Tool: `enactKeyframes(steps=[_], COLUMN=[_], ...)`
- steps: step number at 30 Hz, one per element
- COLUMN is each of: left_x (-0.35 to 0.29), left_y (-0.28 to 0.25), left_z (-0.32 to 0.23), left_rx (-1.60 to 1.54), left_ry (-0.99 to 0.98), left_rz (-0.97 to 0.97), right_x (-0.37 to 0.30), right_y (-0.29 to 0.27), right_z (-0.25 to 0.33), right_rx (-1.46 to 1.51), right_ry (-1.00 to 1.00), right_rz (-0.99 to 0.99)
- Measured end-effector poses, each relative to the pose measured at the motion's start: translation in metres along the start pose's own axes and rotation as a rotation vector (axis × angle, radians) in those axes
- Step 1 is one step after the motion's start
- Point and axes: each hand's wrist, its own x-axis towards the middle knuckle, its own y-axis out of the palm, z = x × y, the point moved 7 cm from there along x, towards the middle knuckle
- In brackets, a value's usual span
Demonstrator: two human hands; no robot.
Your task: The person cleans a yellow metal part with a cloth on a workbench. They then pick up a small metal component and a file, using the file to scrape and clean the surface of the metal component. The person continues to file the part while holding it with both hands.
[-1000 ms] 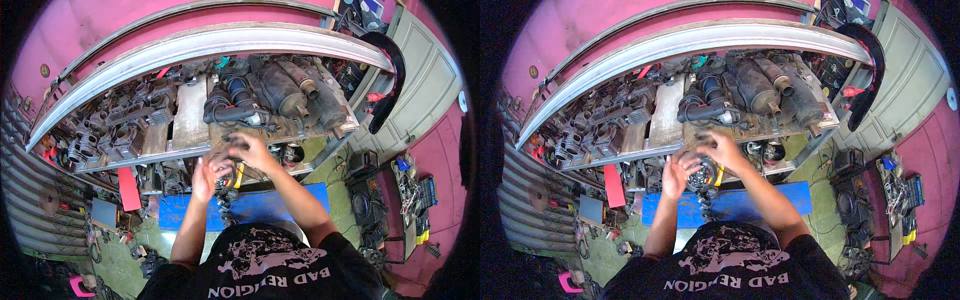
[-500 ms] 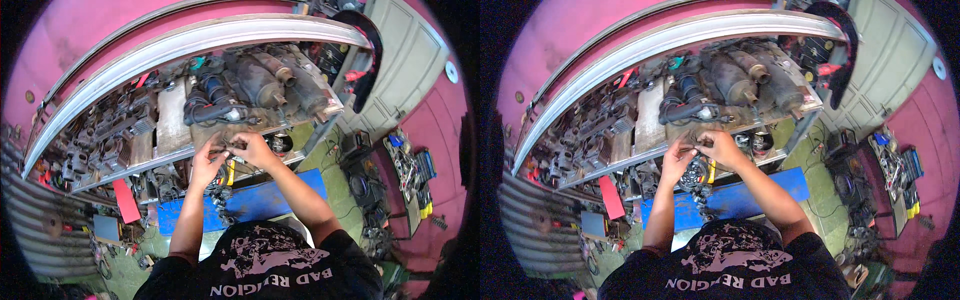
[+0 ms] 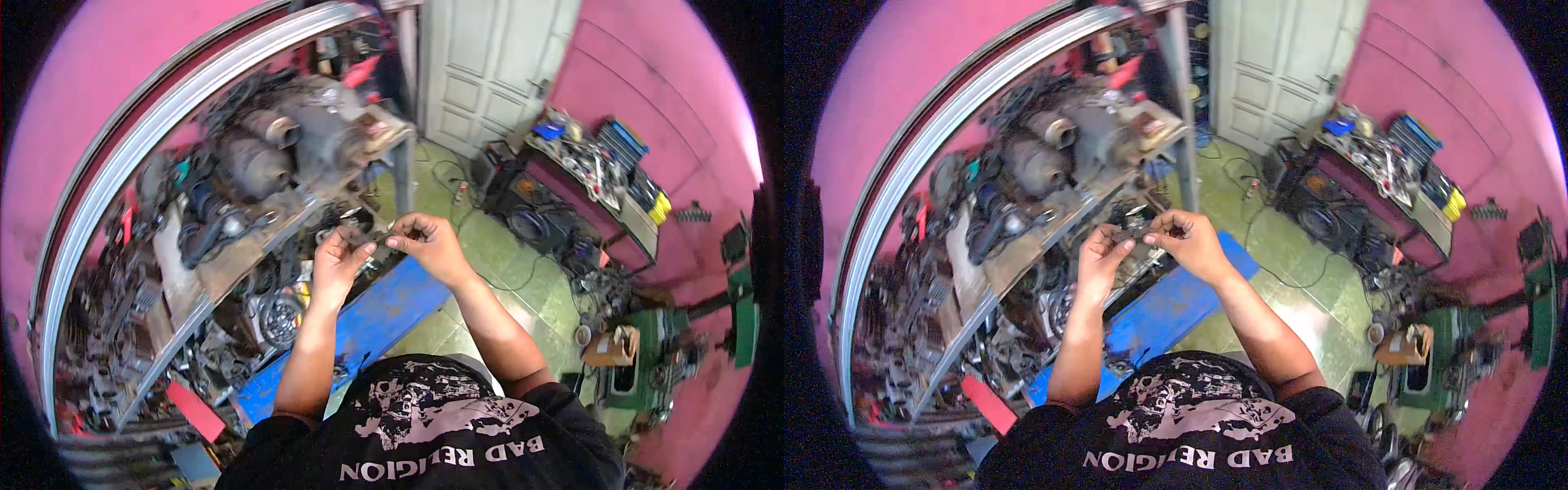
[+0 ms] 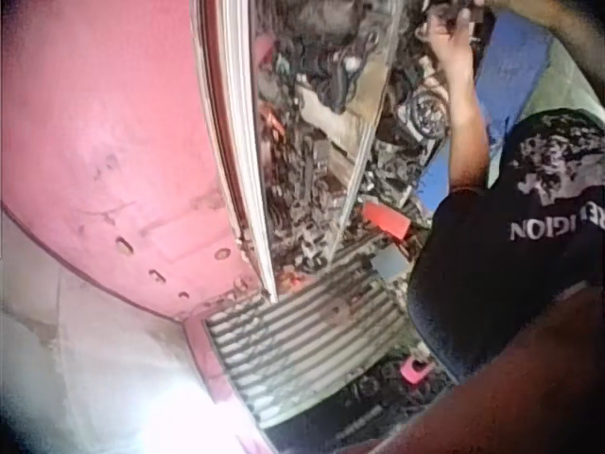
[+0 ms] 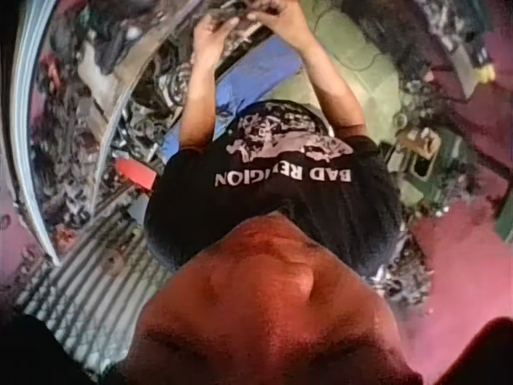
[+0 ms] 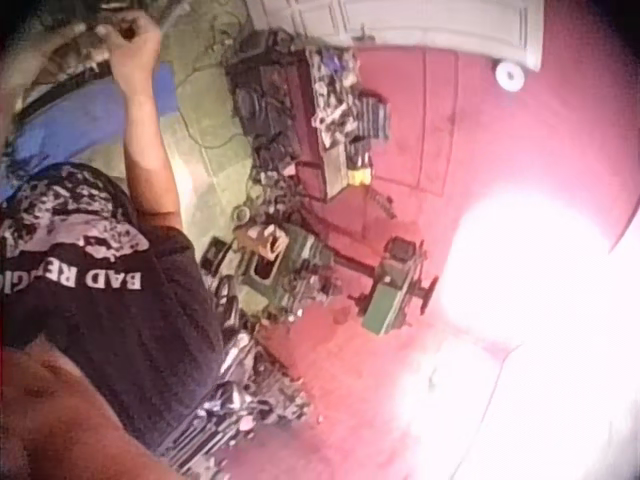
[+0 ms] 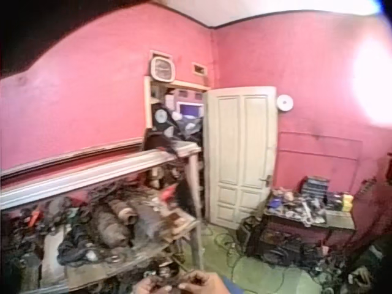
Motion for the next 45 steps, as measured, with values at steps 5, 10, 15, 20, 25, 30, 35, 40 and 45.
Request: enactKeyframes(steps=[5,10,15,20,25,30,35,40,45], left_x=[0.026,0.031,0.011,-0.01,-0.008,0.021,0.075,0.123,0.16], left_y=[0.125,0.242,0.37,0.46,0.505,0.532,0.542,0.559,0.575], left_z=[0.032,0.054,0.039,0.062,0.101,0.138,0.19,0.234,0.261], left_rx=[-0.043,0.153,0.853,0.962,0.944,0.75,0.522,0.234,-0.076], left_ry=[-0.007,0.088,0.756,0.954,0.932,0.767,0.221,-0.027,-0.379], left_rz=[0.131,0.299,0.418,0.549,0.72,0.817,0.761,0.863,0.919], right_x=[-0.05,-0.115,-0.186,-0.238,-0.263,-0.27,-0.264,-0.238,-0.214], right_y=[-0.113,-0.226,-0.326,-0.389,-0.42,-0.453,-0.496,-0.531,-0.553], right_z=[-0.013,0.006,0.044,0.035,0.025,0.013,-0.015,-0.028,-0.036], right_rx=[0.191,0.099,-0.433,-0.709,-0.82,-0.759,-0.524,-0.177,0.119], right_ry=[-0.008,0.01,-0.128,-0.111,-0.118,-0.013,0.041,0.092,0.03], right_rz=[-0.051,-0.252,-0.582,-0.799,-0.884,-1.045,-1.102,-1.114,-1.137])
